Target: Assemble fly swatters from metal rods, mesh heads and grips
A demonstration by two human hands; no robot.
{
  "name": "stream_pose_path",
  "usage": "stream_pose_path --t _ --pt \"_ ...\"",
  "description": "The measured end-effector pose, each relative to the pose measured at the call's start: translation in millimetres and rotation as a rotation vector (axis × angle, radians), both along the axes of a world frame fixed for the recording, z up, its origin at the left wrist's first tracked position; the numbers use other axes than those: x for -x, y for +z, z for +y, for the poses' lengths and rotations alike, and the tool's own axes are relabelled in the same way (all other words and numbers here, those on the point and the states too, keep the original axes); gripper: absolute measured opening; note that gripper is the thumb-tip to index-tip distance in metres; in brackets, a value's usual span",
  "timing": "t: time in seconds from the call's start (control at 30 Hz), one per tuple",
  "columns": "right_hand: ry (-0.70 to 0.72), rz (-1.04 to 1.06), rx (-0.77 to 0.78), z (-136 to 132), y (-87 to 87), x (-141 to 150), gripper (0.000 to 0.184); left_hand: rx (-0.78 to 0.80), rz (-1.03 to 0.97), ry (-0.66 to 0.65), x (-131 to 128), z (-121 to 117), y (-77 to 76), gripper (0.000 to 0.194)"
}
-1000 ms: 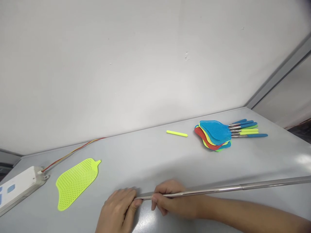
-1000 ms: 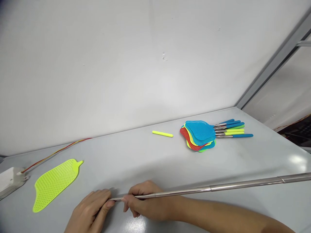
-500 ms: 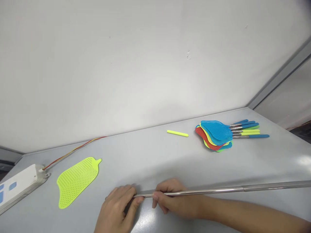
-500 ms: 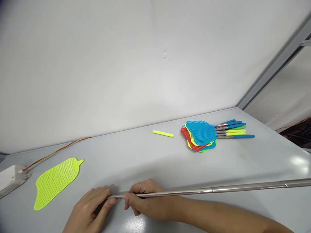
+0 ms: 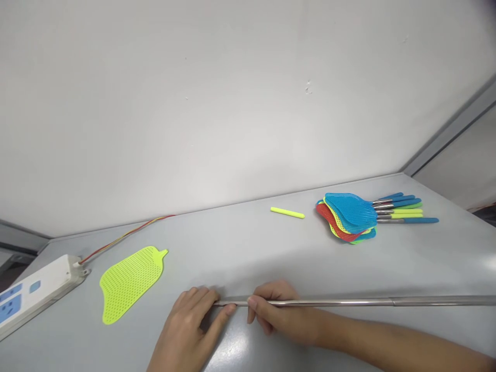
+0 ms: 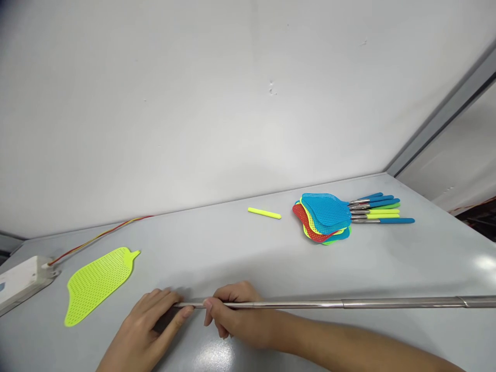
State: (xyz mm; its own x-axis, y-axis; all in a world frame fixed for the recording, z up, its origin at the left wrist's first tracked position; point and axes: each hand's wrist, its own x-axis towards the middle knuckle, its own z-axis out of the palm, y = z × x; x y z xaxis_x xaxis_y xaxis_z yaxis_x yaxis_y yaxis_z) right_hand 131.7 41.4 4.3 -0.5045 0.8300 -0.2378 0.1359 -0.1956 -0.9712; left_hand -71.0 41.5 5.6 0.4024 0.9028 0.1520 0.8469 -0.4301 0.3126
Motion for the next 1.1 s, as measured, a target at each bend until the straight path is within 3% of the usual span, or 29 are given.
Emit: stream_pose_path --t 0.23,0.4,0.63,0.9,1.1 --pt "-0.004 0.012 -0.006 1.0 -1.7 0.0 0.036 0.034 0.028 0.136 -0.3 1.9 2.1 0.033" --pt "0.010 0.021 -0.018 0.2 -2.5 0.7 0.039 0.069 0.052 0.144 -1.2 1.5 5.8 0.038" --pt "0.061 -0.134 -0.160 -2.9 2.2 0.5 0.038 0.125 0.107 0.170 -6.8 0.4 11.0 0.043" --pt "0.076 -0.180 -0.094 -1.1 9.3 -1.1 0.039 0.073 0.047 0.242 -11.3 -6.3 6.3 0.049" --pt "0.086 -0.216 -0.116 -4.0 1.9 2.0 0.034 0.090 0.037 0.222 -12.4 -8.6 6.8 0.050"
